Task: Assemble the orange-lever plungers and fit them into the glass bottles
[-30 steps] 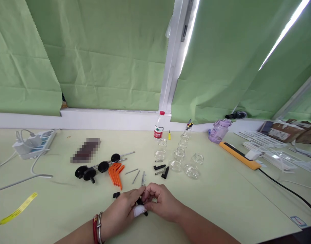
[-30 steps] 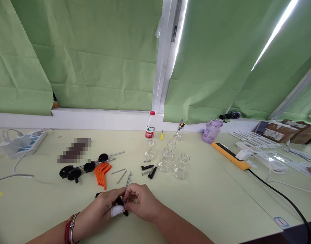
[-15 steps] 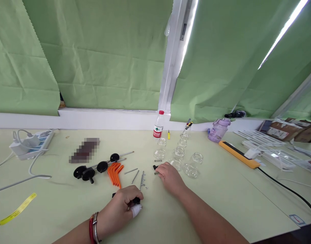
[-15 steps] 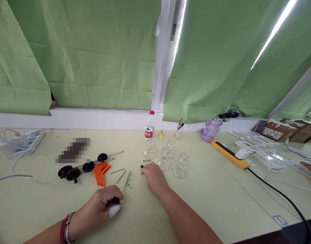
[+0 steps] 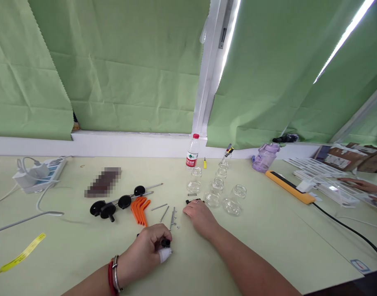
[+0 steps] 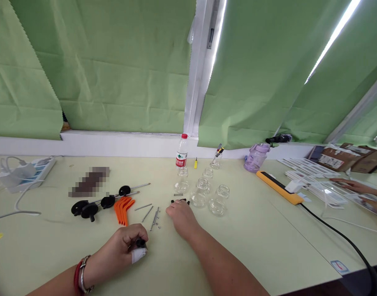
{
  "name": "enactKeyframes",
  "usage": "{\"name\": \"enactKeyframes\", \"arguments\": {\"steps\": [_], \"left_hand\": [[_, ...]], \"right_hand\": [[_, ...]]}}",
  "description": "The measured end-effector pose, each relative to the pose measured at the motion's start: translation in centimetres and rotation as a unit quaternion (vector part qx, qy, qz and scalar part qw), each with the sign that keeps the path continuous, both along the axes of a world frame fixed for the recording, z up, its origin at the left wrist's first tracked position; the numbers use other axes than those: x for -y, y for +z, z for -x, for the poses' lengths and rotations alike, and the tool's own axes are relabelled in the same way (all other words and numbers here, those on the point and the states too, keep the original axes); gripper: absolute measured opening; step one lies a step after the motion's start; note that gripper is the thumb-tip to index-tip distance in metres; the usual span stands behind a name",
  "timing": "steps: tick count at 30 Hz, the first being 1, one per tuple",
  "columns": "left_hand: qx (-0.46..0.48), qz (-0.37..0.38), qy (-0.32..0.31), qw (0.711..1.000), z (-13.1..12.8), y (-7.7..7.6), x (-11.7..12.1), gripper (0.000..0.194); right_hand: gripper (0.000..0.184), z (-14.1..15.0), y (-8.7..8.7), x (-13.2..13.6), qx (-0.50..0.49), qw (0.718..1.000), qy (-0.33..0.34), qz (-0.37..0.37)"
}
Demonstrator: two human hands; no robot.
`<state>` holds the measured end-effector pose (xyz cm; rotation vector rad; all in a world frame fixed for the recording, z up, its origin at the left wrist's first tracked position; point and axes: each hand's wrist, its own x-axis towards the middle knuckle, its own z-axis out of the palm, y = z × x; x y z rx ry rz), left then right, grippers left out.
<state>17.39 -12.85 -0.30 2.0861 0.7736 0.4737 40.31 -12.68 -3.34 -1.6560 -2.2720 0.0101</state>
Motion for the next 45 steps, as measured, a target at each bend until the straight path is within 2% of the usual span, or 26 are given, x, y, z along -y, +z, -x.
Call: {"name": "enactKeyframes", "arguments": {"steps": [6,11,16,20,26,34,40,45], "left_hand": [[0.006,-0.032,-0.017,0.999,0.1,-0.1,-0.1,0.015],[0.009,-0.042,-0.033,0.999,0.0,-0.1,-0.2,0.016],[0.001,-0.036,-0.040,0.999,0.1,0.1,-0.2,0.012],[-0.003,-0.044,-0.041,0.998,0.2,0.2,-0.2,0.011],[-0.002,-0.041,-0.049,0.998,0.2,0.3,-0.1,0.010],[0.001,-0.052,-0.051,0.997,0.1,0.4,-0.1,0.009],[-0.021,-0.025,-0.057,0.998,0.1,-0.2,-0.1,0.012],[-0.023,-0.001,-0.064,0.998,0.0,-0.5,0.1,0.011]], "right_hand": [[0.025,0.9,-0.9,0.9,-0.024,0.998,0.062,0.000],[0.028,1.9,-0.8,2.7,-0.178,0.975,0.129,0.002],[0.029,2.6,0.0,4.2,-0.350,0.928,0.105,0.067],[0.026,2.4,0.0,4.5,-0.429,0.896,0.057,0.099],[0.024,1.6,0.1,4.9,-0.475,0.873,0.033,0.109],[0.018,0.9,-0.1,5.3,-0.482,0.868,0.054,0.111],[0.010,0.6,-0.5,5.3,-0.518,0.846,0.065,0.113],[0.011,0.7,-0.6,5.3,-0.536,0.834,0.066,0.109]]}}
